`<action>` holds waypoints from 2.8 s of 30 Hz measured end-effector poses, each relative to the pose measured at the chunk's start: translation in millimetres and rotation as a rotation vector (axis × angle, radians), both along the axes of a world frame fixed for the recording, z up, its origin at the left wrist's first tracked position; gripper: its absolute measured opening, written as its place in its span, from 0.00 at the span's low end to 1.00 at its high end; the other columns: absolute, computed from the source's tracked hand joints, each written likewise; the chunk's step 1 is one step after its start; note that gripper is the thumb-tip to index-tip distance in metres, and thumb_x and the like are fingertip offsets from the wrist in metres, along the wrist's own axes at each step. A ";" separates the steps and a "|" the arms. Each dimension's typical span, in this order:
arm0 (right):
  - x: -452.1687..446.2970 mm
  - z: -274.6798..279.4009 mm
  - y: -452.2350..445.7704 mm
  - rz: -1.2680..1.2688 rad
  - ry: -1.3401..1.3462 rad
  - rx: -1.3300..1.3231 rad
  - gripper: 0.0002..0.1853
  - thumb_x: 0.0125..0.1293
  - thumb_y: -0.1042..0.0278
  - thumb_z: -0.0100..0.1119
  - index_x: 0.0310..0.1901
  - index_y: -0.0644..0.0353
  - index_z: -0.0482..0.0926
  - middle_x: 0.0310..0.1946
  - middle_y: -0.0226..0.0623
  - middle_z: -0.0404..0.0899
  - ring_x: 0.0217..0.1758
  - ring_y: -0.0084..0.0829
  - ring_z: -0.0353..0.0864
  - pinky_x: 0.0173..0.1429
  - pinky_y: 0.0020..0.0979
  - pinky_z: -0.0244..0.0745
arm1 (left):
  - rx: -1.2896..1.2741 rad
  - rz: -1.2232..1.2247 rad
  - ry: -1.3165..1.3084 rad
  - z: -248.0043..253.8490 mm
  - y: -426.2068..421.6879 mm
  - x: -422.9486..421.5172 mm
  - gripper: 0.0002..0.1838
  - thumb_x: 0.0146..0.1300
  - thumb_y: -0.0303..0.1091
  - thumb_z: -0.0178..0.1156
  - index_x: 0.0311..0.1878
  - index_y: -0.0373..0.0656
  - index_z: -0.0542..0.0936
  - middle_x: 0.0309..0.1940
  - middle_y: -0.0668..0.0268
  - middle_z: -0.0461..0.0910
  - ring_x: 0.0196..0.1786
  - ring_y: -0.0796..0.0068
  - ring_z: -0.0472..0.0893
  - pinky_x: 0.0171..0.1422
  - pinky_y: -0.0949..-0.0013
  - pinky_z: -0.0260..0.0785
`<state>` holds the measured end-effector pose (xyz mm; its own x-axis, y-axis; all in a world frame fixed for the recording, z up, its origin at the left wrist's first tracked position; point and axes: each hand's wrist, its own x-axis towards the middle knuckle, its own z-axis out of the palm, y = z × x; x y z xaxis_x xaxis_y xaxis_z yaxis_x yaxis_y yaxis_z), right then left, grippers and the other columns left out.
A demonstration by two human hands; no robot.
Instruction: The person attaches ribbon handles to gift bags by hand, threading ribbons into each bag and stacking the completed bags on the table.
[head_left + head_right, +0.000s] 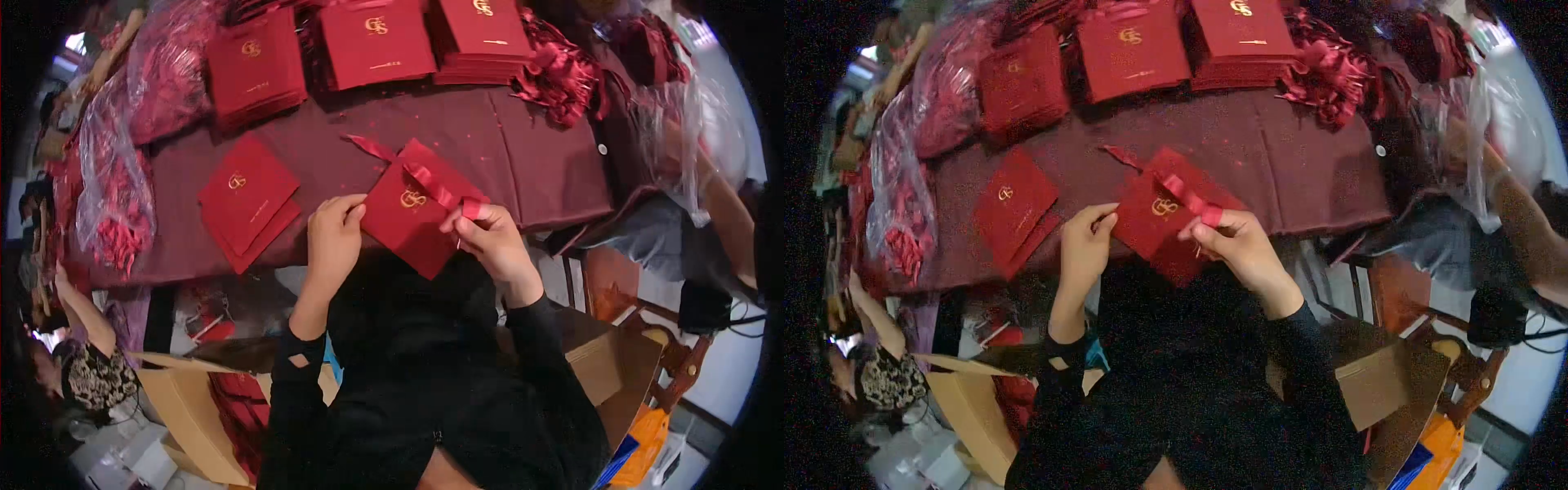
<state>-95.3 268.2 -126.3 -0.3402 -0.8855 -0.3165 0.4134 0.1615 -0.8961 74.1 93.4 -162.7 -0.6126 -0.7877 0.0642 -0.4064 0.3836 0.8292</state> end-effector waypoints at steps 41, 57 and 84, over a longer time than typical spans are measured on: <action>34.1 -38.0 -60.2 0.007 0.770 0.054 0.10 0.59 0.68 0.66 0.31 0.66 0.77 0.20 0.42 0.75 0.21 0.31 0.73 0.28 0.34 0.67 | 0.119 -0.365 0.011 14.3 -6.7 9.5 0.11 0.61 0.26 0.58 0.46 0.37 0.82 0.35 0.60 0.80 0.41 0.63 0.75 0.51 0.63 0.65; 23.8 -24.3 -51.9 0.112 0.852 -0.045 0.16 0.55 0.60 0.72 0.34 0.64 0.78 0.24 0.41 0.79 0.21 0.29 0.76 0.28 0.31 0.70 | -0.315 -0.512 0.034 10.7 -13.8 7.4 0.06 0.56 0.20 0.55 0.38 0.34 0.76 0.35 0.55 0.74 0.42 0.52 0.74 0.46 0.57 0.69; 59.5 -18.8 -2.6 0.172 1.782 0.232 0.37 0.54 0.53 0.66 0.64 0.61 0.68 0.65 0.50 0.63 0.64 0.47 0.65 0.61 0.51 0.64 | -0.633 -0.124 -0.117 36.9 -71.5 54.6 0.02 0.60 0.25 0.58 0.35 0.38 0.76 0.35 0.57 0.74 0.43 0.53 0.73 0.50 0.56 0.65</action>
